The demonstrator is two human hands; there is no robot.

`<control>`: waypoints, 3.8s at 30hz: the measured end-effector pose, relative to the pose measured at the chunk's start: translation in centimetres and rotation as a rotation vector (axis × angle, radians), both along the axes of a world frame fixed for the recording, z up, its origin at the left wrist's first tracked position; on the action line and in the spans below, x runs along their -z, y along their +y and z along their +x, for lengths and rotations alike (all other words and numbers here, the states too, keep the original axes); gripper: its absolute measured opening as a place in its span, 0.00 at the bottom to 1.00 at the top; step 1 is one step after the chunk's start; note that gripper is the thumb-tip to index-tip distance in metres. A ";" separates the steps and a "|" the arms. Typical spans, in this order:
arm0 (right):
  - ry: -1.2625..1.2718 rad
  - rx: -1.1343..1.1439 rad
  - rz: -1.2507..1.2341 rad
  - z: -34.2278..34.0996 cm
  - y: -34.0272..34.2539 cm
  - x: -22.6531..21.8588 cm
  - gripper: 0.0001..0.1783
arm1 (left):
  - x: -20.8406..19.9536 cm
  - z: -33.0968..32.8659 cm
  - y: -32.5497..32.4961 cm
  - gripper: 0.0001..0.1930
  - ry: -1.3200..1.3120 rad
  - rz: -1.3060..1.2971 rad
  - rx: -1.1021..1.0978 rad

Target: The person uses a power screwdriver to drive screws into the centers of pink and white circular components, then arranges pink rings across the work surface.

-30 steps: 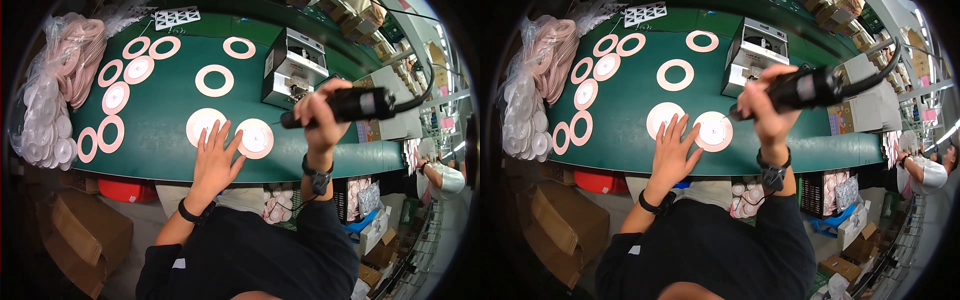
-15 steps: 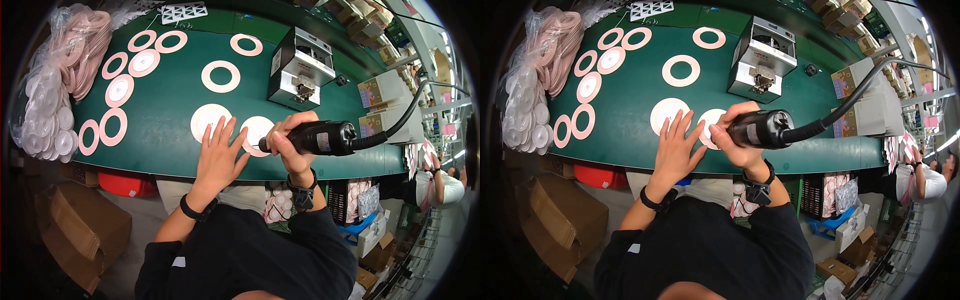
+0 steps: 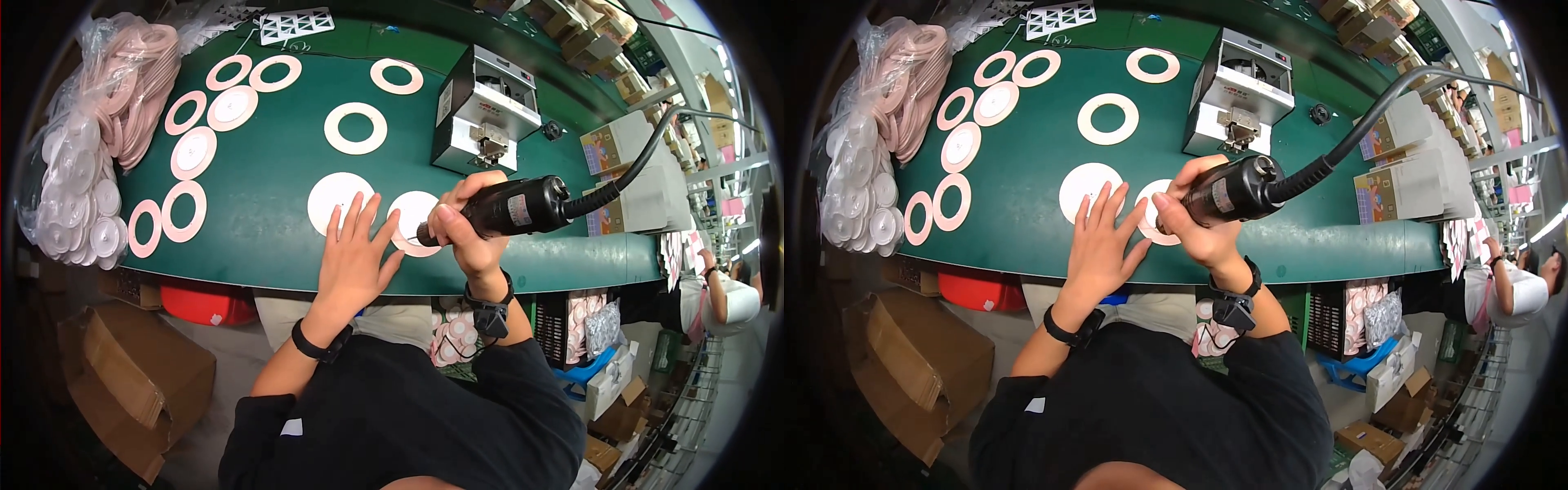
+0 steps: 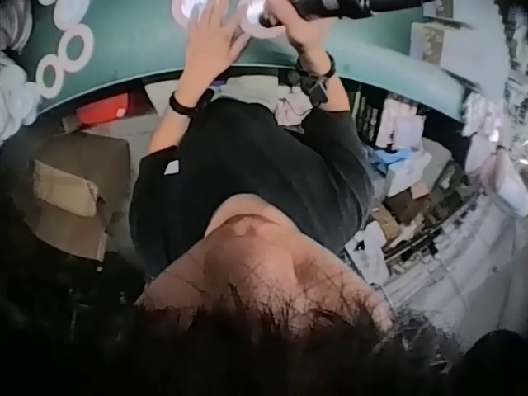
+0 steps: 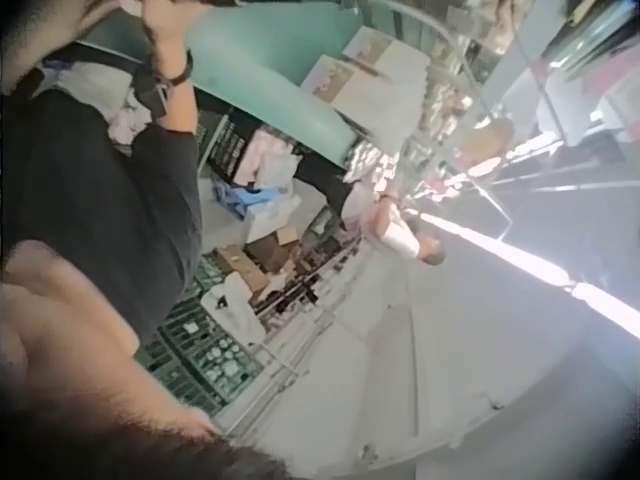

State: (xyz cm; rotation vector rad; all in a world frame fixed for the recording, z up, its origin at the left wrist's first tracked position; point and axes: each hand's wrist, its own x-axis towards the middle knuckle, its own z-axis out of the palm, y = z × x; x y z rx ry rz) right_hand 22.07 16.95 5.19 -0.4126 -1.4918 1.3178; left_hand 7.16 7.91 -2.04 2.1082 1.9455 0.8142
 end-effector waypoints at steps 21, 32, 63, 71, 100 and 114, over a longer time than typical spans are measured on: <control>0.253 0.467 0.234 4.4 4.0 -8.2 0.14 | 1.4 -4.4 -0.7 0.45 0.110 0.020 -0.275; -0.020 0.421 0.154 2.3 11.1 -7.1 0.12 | -0.2 -3.7 0.0 0.47 0.062 -0.013 -0.098; -0.038 0.018 0.032 -0.8 0.0 -0.1 0.15 | 0.0 -2.9 0.6 0.50 0.065 -0.015 -0.023; 0.189 0.273 0.221 2.2 5.5 -7.2 0.18 | 0.2 -3.0 0.5 0.48 0.108 -0.002 -0.026; 0.008 0.104 0.028 -2.9 3.3 -0.5 0.15 | 0.5 -3.2 0.2 0.49 0.053 -0.010 -0.022; -0.043 0.084 0.011 -3.1 3.6 -0.9 0.17 | 0.5 -3.0 0.4 0.48 0.084 0.012 -0.032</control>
